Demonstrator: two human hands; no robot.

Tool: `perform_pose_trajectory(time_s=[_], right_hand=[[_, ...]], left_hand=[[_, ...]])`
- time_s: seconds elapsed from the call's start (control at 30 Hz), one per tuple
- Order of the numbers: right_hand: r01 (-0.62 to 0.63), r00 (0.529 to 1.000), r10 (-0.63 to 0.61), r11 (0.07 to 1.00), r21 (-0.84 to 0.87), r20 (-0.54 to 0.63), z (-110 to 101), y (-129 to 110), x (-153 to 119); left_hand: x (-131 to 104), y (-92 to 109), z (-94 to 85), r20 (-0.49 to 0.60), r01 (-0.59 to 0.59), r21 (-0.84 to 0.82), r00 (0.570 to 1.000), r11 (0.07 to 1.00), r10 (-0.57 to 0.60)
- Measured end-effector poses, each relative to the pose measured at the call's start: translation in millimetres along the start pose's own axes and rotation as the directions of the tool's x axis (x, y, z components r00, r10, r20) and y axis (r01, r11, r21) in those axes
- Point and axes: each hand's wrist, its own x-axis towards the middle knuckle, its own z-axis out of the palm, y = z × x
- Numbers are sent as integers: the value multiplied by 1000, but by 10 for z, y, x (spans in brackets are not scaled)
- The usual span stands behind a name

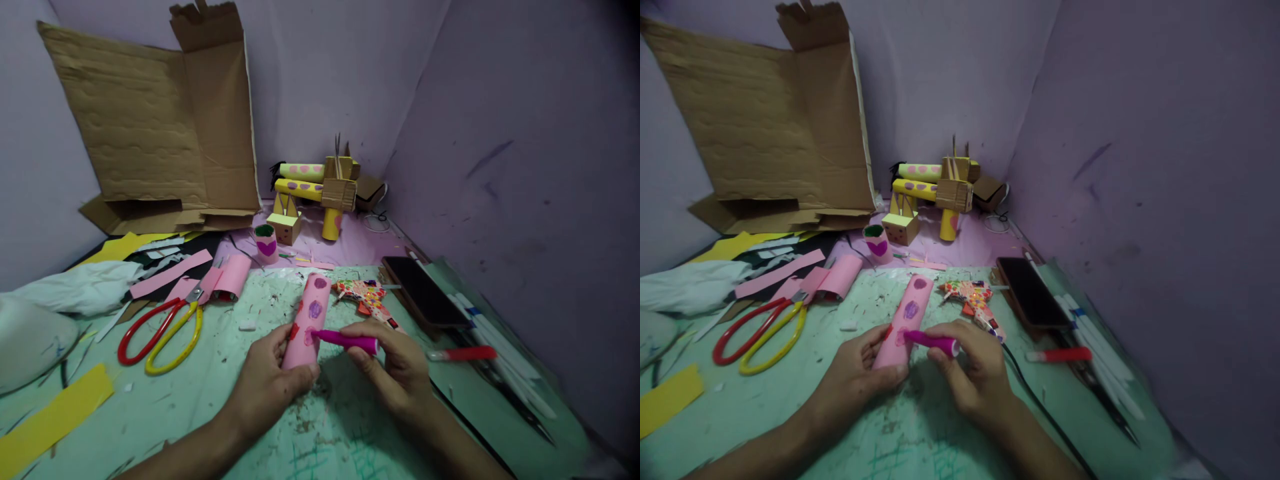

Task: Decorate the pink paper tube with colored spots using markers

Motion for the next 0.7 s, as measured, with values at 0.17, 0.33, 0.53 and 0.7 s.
perform_pose_trajectory(time_s=[0.17, 0.33, 0.53, 0.7], right_hand=[[-11, 1000, 11, 1000, -2, -22, 12, -4, 2], [-110, 988, 112, 994, 29, -109, -8, 48, -32], [-325, 893, 376, 919, 225, -247, -12, 99, 8], [-305, 877, 408, 881, 362, -253, -6, 153, 38]], left_hand=[[-8, -12, 5, -9, 26, -3, 1000, 1000, -26], [-8, -30, -14, -39, 16, 110, 999, 994, -12], [-62, 69, -75, -147, -11, 778, 969, 628, 198], [-90, 262, -339, -70, -130, 894, 905, 429, 420]])
